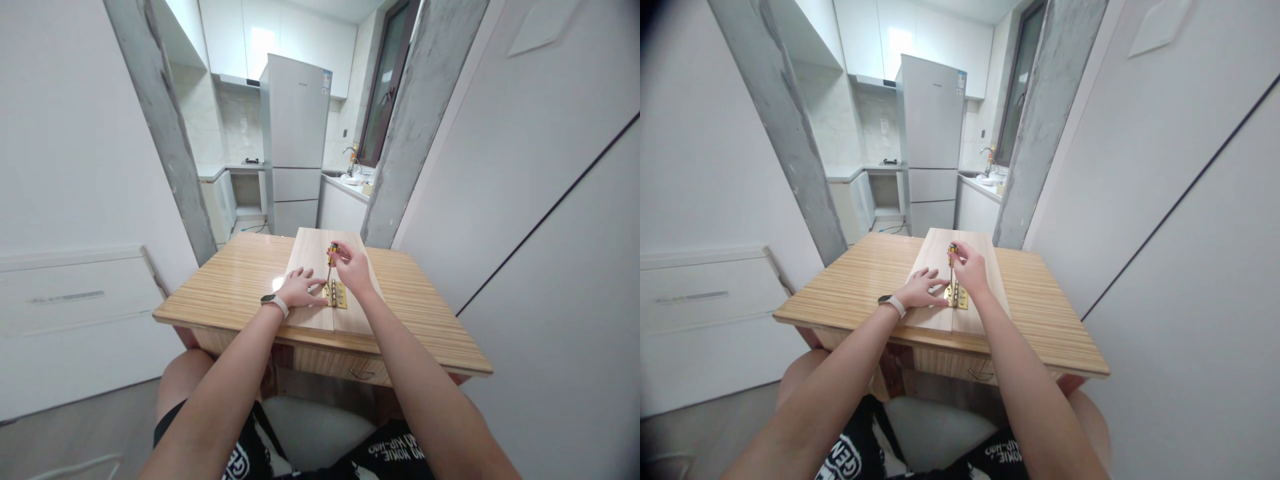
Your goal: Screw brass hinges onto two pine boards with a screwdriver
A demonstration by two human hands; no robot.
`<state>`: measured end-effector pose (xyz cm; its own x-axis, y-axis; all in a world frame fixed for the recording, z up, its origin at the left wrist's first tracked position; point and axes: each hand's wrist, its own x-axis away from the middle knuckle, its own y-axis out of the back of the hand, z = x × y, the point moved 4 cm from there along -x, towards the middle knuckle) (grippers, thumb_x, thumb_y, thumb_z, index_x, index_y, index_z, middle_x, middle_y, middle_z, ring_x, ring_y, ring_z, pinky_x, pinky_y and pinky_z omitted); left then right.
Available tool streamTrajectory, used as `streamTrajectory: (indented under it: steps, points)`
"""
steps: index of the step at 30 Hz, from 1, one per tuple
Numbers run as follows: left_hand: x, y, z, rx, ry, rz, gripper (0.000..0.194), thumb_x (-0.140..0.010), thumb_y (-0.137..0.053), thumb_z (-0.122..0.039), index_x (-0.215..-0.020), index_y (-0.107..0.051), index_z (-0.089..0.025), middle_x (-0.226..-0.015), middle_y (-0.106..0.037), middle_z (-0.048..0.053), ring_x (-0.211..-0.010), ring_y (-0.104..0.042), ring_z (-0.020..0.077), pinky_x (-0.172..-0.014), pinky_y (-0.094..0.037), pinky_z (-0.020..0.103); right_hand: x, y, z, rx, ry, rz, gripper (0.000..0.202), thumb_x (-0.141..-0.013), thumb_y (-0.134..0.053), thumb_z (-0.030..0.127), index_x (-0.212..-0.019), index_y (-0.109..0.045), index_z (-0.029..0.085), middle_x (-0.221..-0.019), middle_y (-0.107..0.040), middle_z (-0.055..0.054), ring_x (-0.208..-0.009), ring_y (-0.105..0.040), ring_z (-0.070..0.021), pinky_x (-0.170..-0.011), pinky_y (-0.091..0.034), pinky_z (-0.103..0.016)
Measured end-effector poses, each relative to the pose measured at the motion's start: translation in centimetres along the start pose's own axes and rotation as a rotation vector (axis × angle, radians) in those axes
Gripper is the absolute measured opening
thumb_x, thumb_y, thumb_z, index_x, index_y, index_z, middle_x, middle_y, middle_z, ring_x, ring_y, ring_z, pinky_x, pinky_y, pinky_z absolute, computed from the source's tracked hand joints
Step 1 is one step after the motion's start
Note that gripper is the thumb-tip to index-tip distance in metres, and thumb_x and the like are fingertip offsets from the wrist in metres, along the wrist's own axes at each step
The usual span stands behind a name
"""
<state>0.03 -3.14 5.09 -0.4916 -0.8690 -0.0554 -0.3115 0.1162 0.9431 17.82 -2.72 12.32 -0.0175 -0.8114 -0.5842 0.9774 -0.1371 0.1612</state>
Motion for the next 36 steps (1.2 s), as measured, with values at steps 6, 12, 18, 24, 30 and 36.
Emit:
streamTrajectory:
  steps: [6, 12, 18, 24, 30, 36]
  points:
    - [0.0, 0.0, 0.0, -0.002, -0.007, -0.006, 0.089, -0.074, -0.062, -0.092, -0.150, -0.055, -0.048, -0.171, -0.035, 0.002, -0.159, -0.023, 0.0436, -0.129, -0.016, 0.060, 0.1, 0.0, 1.4, 0.177, 0.107, -0.033, 0.030, -0.091, -0.068, 0.040, -0.114, -0.071, 0.022, -0.101, -0.078, -0.009, -0.091, -0.075, -0.0240, -0.079, -0.063, -0.037]
    - [0.0, -0.1, 0.1, 0.001, -0.010, -0.013, 0.090, -0.073, -0.062, -0.093, -0.150, -0.055, -0.048, -0.171, -0.035, 0.003, -0.158, -0.023, 0.0450, -0.128, -0.017, 0.060, 0.0, -0.2, 2.0, 0.240, 0.123, -0.082, 0.025, -0.091, -0.067, 0.042, -0.104, -0.068, 0.021, -0.095, -0.075, -0.007, -0.084, -0.072, -0.0212, -0.067, -0.058, -0.031]
    - [0.0, -0.1, 0.2, 0.009, -0.011, -0.013, 0.091, -0.072, -0.062, -0.094, -0.150, -0.055, -0.048, -0.171, -0.035, 0.003, -0.158, -0.023, 0.0452, -0.128, -0.017, 0.060, -0.2, -0.7, 1.4, 0.060, 0.054, 0.019, 0.030, -0.089, -0.070, 0.043, -0.112, -0.064, 0.024, -0.103, -0.075, -0.006, -0.096, -0.074, -0.0234, -0.065, -0.062, -0.030]
    - [0.0, -0.1, 0.1, 0.016, -0.009, -0.004, 0.091, -0.071, -0.061, -0.095, -0.150, -0.056, -0.048, -0.171, -0.034, 0.003, -0.158, -0.022, 0.0461, -0.128, -0.016, 0.061, -0.2, -0.6, 0.5, -0.077, 0.000, 0.128, 0.037, -0.092, -0.065, 0.044, -0.123, -0.069, 0.025, -0.111, -0.075, -0.009, -0.108, -0.073, -0.0257, -0.072, -0.067, -0.034]
    - [0.0, -0.1, 0.2, 0.007, -0.013, -0.018, 0.091, -0.072, -0.060, -0.095, -0.150, -0.055, -0.048, -0.171, -0.035, 0.002, -0.158, -0.023, 0.0453, -0.129, -0.016, 0.060, -0.2, -0.3, 0.2, -0.060, -0.003, 0.101, 0.037, -0.094, -0.062, 0.043, -0.125, -0.068, 0.025, -0.111, -0.075, -0.010, -0.107, -0.075, -0.0266, -0.070, -0.067, -0.035]
    - [0.0, -0.1, 0.1, 0.010, -0.009, 0.001, 0.091, -0.072, -0.061, -0.094, -0.150, -0.055, -0.048, -0.171, -0.034, 0.003, -0.159, -0.022, 0.0449, -0.129, -0.016, 0.060, -0.3, 0.1, 0.4, 0.122, 0.074, 0.000, 0.031, -0.092, -0.065, 0.037, -0.120, -0.070, 0.025, -0.103, -0.077, -0.008, -0.094, -0.076, -0.0244, -0.076, -0.065, -0.038]
